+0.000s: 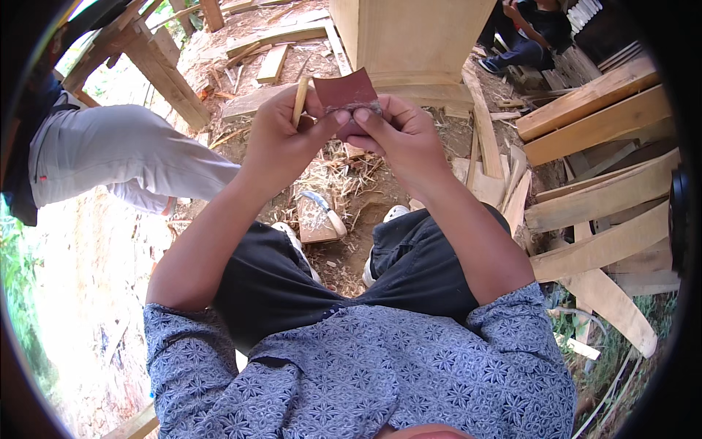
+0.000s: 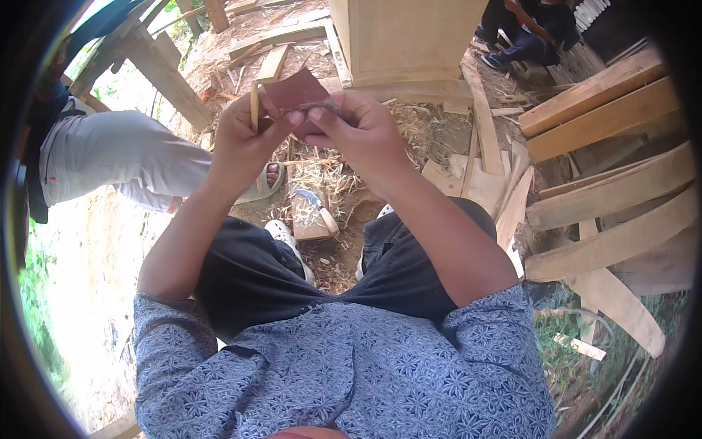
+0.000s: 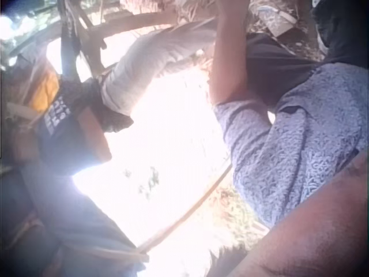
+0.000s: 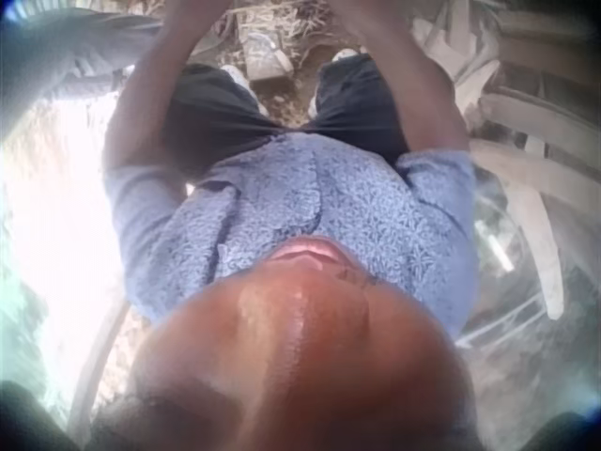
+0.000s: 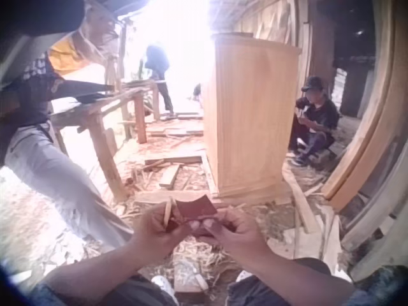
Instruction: The person sits on the ground and sands a thin wooden stick using a piece of sandpaper. They hold the stick in one hand and rub the sandpaper against it with the other, occasionally flipping the sandpaper to use a different side.
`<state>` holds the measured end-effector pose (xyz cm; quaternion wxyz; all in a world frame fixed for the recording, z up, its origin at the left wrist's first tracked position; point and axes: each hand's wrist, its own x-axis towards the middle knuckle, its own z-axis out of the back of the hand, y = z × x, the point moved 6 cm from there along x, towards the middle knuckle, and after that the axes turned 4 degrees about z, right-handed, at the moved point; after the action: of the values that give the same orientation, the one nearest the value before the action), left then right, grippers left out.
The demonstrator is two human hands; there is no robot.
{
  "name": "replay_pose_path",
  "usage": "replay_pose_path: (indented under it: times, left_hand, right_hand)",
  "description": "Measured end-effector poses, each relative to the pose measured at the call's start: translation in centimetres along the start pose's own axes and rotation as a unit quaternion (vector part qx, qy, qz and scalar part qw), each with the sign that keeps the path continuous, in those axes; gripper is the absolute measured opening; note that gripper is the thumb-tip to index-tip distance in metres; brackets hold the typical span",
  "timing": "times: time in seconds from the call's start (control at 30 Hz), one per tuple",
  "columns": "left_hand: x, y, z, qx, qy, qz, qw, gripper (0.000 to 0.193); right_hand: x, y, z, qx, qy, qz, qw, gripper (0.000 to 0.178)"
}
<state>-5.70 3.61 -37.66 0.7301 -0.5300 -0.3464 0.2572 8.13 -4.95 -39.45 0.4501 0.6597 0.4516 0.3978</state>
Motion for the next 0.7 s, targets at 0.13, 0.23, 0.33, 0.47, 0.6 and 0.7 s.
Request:
replay_pose_path:
  times: [0.13,0.23,0.33,0.47,0.6,0.7]
  left_hand:
    - [-0.3,-0.9,-1.0,-0.006,-0.023,-0.008,1.000,0.024]
    - [-1.1,-2.0,-1.6,0.086,-0.029,-0.034,0.995,0.027]
    - [-1.8,-1.0,-2.4,0.037,0.000,0.020,0.999,0.028]
    - [-0.3,0.3,-1.1,-0.047,-0.022,0.052,0.997,0.030]
    - [-0.2,0.8,-0.9,-0.037,-0.051,0.062,0.996,0.028]
    - [-0.1,0.4,-1.4,-0.023,-0.039,0.050,0.998,0.028]
  right_hand:
    - [0.1,0.6,0.6,-0.007,-0.035,0.014,0.999,0.030]
    - [-0.1,0.3,1.0,-0.021,-0.054,0.003,0.998,0.042]
    - [0.2,-0.7,1.3,0.007,-0.071,-0.008,0.997,0.054]
    - [0.2,0.1,0.5,0.022,-0.049,0.037,0.998,0.044]
    - [0.1,-0.1,0.3,-0.032,-0.018,0.055,0.998,0.030]
    - [0.0,-0.8,0.9,-0.025,-0.030,0.053,0.998,0.032]
